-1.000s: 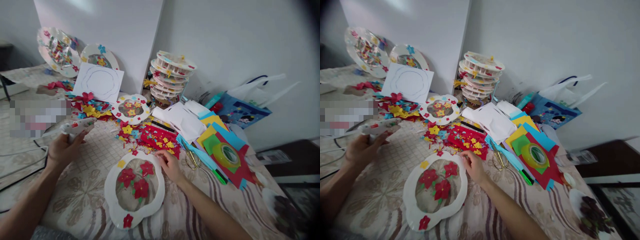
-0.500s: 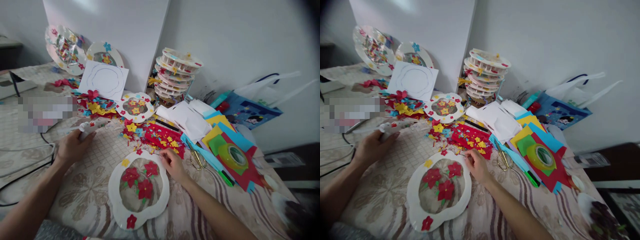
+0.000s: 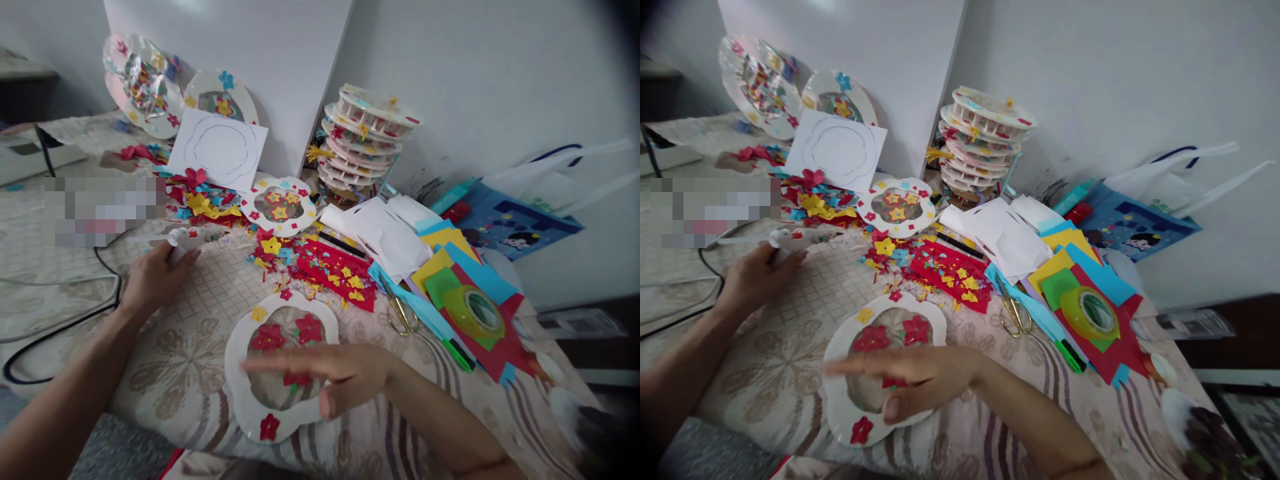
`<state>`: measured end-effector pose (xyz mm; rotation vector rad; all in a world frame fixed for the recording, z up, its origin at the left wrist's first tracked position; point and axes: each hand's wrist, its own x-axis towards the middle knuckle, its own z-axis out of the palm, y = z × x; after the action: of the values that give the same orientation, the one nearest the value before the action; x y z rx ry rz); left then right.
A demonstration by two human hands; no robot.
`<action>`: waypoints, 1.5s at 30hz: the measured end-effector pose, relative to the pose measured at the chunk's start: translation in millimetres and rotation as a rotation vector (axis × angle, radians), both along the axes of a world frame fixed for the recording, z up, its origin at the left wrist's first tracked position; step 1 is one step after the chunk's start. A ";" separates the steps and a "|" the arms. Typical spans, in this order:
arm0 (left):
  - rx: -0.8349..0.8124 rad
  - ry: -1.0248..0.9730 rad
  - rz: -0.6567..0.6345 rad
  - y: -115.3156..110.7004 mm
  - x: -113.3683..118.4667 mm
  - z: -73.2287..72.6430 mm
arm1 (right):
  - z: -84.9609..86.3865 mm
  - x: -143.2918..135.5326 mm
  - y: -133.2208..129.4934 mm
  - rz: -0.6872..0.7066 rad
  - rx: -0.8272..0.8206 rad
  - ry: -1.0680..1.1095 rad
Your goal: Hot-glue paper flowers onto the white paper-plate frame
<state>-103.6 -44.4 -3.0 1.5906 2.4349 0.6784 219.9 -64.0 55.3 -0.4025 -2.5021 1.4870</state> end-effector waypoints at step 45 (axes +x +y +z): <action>-0.025 0.039 -0.012 2.5 -4.8 -6.5 | -44.4 -32.9 75.0 -0.445 0.623 -0.059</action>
<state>-108.4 -41.9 -9.6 1.6230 2.4493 0.6187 186.9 11.0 10.8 -0.8125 -2.5211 0.5068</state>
